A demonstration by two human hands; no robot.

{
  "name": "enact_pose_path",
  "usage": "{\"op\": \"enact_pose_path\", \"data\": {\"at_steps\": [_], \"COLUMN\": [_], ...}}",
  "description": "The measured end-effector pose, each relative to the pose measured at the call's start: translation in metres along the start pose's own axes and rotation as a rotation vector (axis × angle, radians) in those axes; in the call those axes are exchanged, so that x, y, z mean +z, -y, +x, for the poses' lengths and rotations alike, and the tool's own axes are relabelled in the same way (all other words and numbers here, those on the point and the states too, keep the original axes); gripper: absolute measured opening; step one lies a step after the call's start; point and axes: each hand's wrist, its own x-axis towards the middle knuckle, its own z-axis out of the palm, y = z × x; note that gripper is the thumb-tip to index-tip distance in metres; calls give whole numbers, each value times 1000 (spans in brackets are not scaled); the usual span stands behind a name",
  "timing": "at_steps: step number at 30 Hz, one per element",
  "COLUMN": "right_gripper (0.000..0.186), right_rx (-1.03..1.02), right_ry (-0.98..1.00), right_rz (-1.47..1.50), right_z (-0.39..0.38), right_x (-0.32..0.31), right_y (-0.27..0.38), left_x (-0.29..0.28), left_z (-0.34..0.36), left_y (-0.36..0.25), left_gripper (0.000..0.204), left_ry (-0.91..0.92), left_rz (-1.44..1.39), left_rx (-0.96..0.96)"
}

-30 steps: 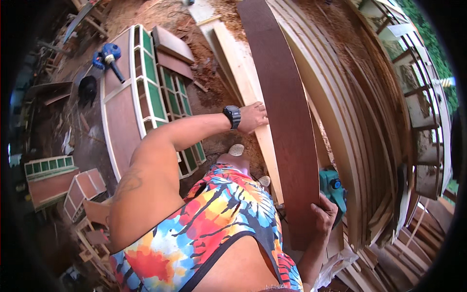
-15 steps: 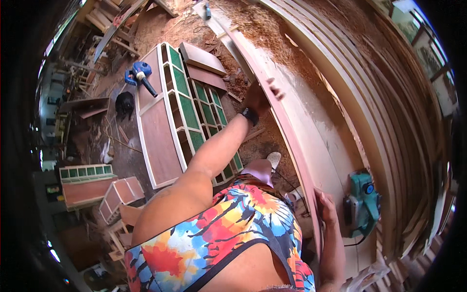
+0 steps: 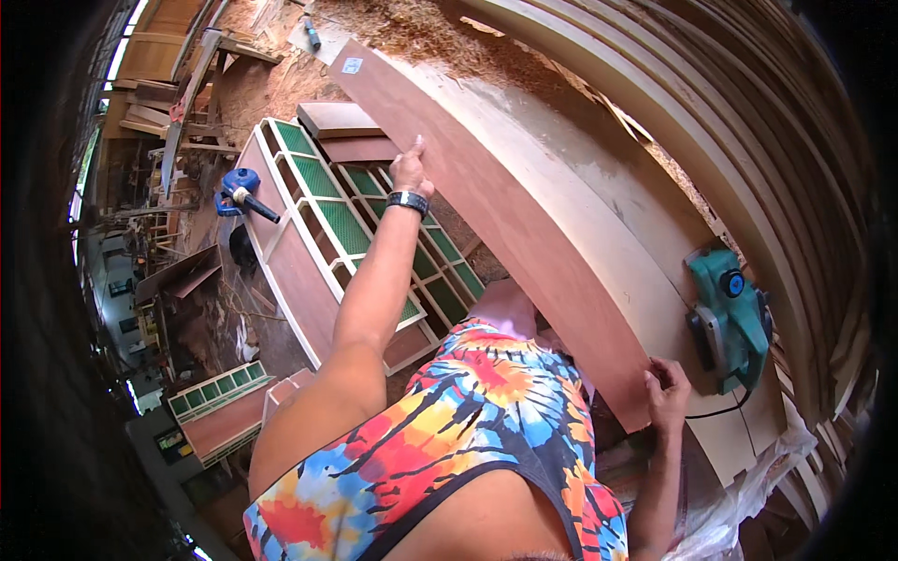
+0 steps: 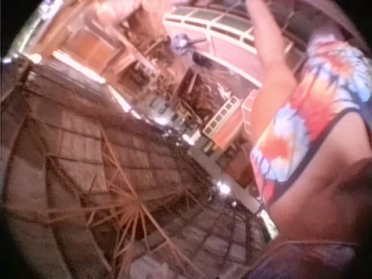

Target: Planing a long wooden beam with a power planer and marking dimensions with a pencil.

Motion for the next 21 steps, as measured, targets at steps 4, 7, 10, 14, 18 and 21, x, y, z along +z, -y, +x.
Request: {"op": "enact_pose_path", "data": {"at_steps": [4, 7, 10, 14, 18, 21], "right_gripper": [24, 20, 16, 21, 20, 23], "right_rx": [-218, -175, -111, -152, -101, -88], "right_ry": [-146, -163, -178, -181, -136, -168], "right_rz": [-300, -303, -395, -314, -308, -292], "right_z": [0, -4, -5, -8, -9, -7], "right_x": [15, 26, 32, 28, 20, 20], "right_y": [-6, -9, -17, -32, -38, -35], "left_x": [0, 0, -7, -29, -52, -60], "left_z": [12, 19, 30, 66, 108, 124], "left_y": [4, 7, 10, 10, 10, 13], "left_gripper": [37, 45, 47, 51, 52, 50], "left_ry": [-34, -84, -121, -6, 160, 129], "left_rz": [79, 194, 380, 600, 592, 492], "left_rx": [-22, -21, -40, -181, -264, -352]}}
